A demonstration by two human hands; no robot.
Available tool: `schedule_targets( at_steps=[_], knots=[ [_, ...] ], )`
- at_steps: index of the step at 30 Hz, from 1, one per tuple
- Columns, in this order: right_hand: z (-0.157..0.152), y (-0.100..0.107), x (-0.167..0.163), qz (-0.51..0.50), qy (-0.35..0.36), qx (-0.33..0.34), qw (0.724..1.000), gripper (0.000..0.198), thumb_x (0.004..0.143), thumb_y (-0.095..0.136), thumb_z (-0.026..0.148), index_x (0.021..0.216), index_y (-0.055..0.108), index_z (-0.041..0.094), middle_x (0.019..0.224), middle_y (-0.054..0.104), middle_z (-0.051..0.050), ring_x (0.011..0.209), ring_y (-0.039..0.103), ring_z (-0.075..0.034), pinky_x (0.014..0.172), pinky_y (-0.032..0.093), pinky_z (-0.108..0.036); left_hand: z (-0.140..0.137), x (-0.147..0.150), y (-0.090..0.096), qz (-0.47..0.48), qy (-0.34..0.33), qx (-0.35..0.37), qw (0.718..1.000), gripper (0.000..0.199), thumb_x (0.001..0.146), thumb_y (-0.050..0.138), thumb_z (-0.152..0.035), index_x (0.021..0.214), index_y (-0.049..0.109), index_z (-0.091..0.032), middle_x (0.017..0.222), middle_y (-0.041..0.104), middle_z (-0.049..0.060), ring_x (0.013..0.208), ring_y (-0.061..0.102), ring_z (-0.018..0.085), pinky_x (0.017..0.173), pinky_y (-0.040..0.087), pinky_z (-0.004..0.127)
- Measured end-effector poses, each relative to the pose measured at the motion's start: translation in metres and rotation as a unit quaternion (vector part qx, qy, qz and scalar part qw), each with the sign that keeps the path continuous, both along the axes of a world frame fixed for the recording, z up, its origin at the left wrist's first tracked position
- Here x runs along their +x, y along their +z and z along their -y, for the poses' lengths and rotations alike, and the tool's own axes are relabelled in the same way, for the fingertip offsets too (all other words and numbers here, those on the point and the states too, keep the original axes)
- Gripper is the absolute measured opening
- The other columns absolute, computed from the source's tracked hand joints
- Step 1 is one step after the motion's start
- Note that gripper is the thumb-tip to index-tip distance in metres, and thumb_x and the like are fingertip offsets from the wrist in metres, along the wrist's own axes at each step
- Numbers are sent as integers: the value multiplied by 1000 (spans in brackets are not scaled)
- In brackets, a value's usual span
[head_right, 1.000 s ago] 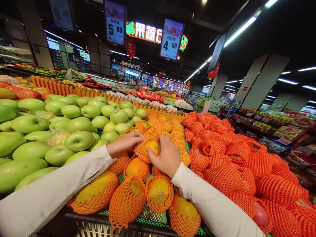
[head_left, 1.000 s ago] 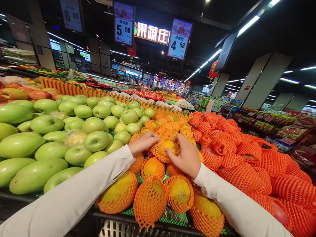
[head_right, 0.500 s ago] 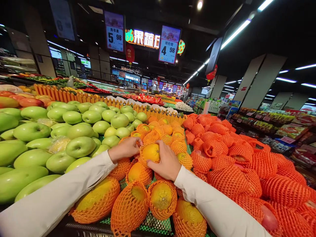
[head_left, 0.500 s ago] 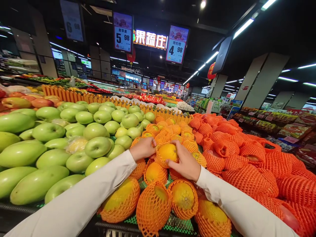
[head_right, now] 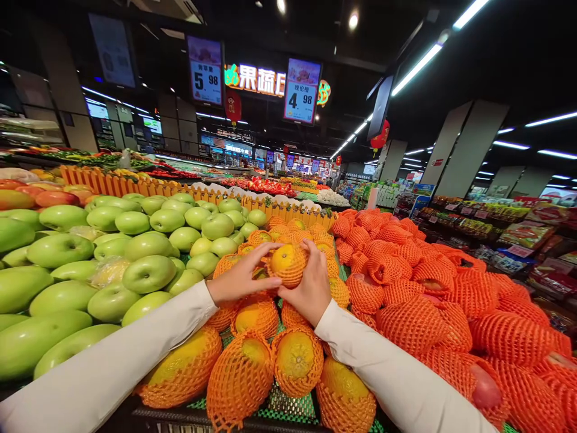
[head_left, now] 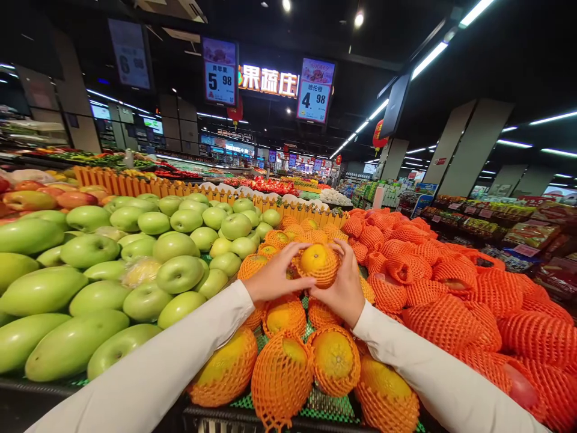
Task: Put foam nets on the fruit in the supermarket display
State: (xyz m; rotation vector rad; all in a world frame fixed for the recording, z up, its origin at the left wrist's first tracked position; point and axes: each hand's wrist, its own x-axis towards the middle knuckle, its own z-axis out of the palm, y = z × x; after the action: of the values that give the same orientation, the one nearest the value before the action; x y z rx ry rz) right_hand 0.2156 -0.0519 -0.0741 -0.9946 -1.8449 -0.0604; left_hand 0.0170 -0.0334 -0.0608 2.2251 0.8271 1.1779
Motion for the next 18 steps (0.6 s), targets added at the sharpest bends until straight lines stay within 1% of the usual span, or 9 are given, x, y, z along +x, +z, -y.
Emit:
schedule_targets(
  at_steps=[2,3,5,7,8,10,13,15,18],
  knots=[
    [2,0,2,47,31,48,997,91,72,79,35,145,26,22,144,49,-19,133,49,-36,112,41,-59,2,3,-4,10,-30,-28,999,96,69,85,-46,149,36,-23,155,40,17,142,43,33,120,33,48],
    [3,0,3,69,53,67,994,88,76,76,35,147,25,24,147,48,-19,135,47,-35,113,40,-60,3,5,-5,31,-39,-48,998,106,66,87,-45,152,28,-23,157,37,19,142,44,34,120,34,49],
    [4,1,3,79,93,91,988,80,84,70,33,148,23,26,153,42,-18,142,43,-33,115,40,-59,5,6,-6,87,-51,-84,991,119,65,89,-42,156,14,-26,157,34,20,139,48,34,118,38,50],
    [5,2,2,31,114,82,990,72,86,68,31,145,27,26,156,37,-17,147,38,-30,115,43,-55,6,7,-5,139,-53,-99,984,126,63,90,-40,157,6,-28,155,37,20,139,49,34,117,40,50],
    [4,2,1,-6,113,65,991,68,84,70,32,141,32,25,156,36,-18,147,38,-30,113,46,-52,6,8,-4,157,-51,-102,981,128,62,91,-39,157,5,-29,154,39,20,140,48,34,117,40,50],
    [2,1,-2,-80,94,22,992,58,78,76,34,125,44,24,146,44,-17,138,46,-29,104,54,-47,5,8,-3,179,-43,-109,977,128,61,91,-39,156,6,-28,151,42,19,141,46,34,117,40,49],
    [-3,-2,-5,-169,77,-54,981,46,71,80,35,104,49,24,117,56,-9,109,60,-23,87,60,-40,4,10,-3,201,-21,-137,970,124,62,90,-42,156,11,-28,149,45,18,140,48,33,115,43,47],
    [-5,-3,-6,-195,100,-99,971,39,72,79,36,96,51,24,103,57,-4,96,61,-19,82,60,-36,5,11,-2,215,-9,-164,963,121,62,90,-43,155,15,-28,149,46,17,137,51,32,114,44,46],
    [-4,-2,-7,-188,137,-119,965,30,74,77,39,87,55,23,94,56,-2,92,59,-18,81,58,-33,7,12,-1,232,-10,-227,946,118,60,90,-42,154,20,-27,143,53,15,128,58,30,108,49,44]
  ],
)
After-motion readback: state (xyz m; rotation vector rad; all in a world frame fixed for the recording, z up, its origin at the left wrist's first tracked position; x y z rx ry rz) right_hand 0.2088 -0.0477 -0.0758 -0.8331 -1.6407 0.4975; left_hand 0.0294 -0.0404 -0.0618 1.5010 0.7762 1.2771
